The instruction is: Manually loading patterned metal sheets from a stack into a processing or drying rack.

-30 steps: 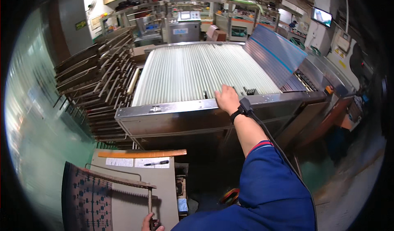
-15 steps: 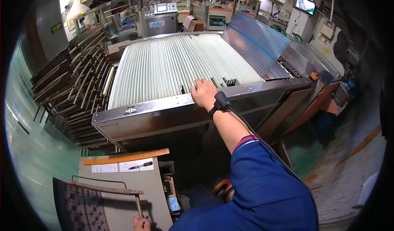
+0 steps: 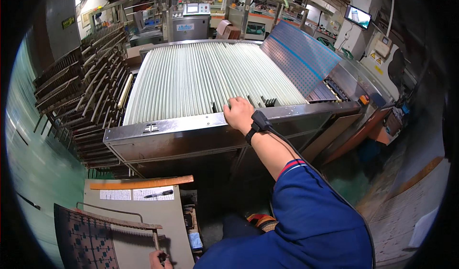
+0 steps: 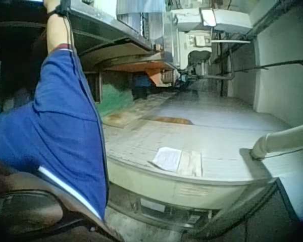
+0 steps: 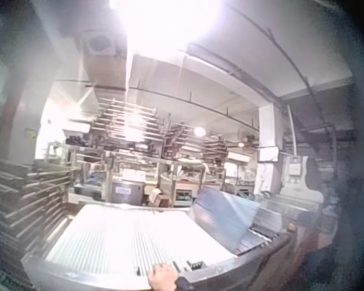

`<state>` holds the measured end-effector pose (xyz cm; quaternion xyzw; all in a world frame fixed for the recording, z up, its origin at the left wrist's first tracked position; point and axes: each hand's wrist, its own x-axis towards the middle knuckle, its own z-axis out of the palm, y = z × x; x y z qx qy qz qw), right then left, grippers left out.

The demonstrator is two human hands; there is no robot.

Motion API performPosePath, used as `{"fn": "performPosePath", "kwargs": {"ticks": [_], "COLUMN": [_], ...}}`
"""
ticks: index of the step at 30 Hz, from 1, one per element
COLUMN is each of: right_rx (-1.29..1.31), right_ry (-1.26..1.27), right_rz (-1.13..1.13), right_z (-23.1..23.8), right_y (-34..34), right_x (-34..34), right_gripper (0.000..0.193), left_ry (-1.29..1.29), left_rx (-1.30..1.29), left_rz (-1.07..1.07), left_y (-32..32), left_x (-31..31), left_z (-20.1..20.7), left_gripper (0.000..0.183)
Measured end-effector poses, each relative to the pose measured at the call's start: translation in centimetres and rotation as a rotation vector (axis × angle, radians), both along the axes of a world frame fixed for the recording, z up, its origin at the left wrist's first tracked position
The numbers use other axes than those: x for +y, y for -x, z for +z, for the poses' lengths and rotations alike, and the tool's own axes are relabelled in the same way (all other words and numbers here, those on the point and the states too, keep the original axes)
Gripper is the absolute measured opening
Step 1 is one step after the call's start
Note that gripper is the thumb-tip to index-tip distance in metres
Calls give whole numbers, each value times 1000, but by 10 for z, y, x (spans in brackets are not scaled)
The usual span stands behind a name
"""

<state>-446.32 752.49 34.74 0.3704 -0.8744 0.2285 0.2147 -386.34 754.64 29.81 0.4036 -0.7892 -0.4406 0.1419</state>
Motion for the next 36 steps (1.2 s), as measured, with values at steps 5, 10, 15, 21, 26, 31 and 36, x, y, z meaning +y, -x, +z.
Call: {"fn": "performPosePath", "kwargs": {"ticks": [5, 10, 15, 21, 26, 31, 36], "right_rx": [-10, 13, -181, -151, 53, -243, -514], "right_ry": [3, 42, 452, 697, 343, -536, -833], "right_rz": [34, 91, 699, 502, -183, -377, -435], "right_z": [-1, -3, 2, 59, 43, -47, -35], "right_y": [5, 7, 36, 219, 414, 531, 526], "right_x": [1, 0, 39, 255, 374, 398, 354], "right_gripper": [33, 31, 22, 19, 20, 25, 28], "left_ry": [-175, 38, 142, 365, 399, 712, 925], "left_rx": [207, 254, 25, -135, -505, -884, -532], "left_rz": [379, 319, 285, 645, 564, 73, 222], "left_y": [-22, -25, -33, -5, 16, -2, 177], "left_x": [12, 18, 18, 56, 44, -6, -36], "left_z": [-39, -39, -46, -38, -1, 4, 70], "left_gripper": [37, 22, 27, 26, 28, 30, 43]}}
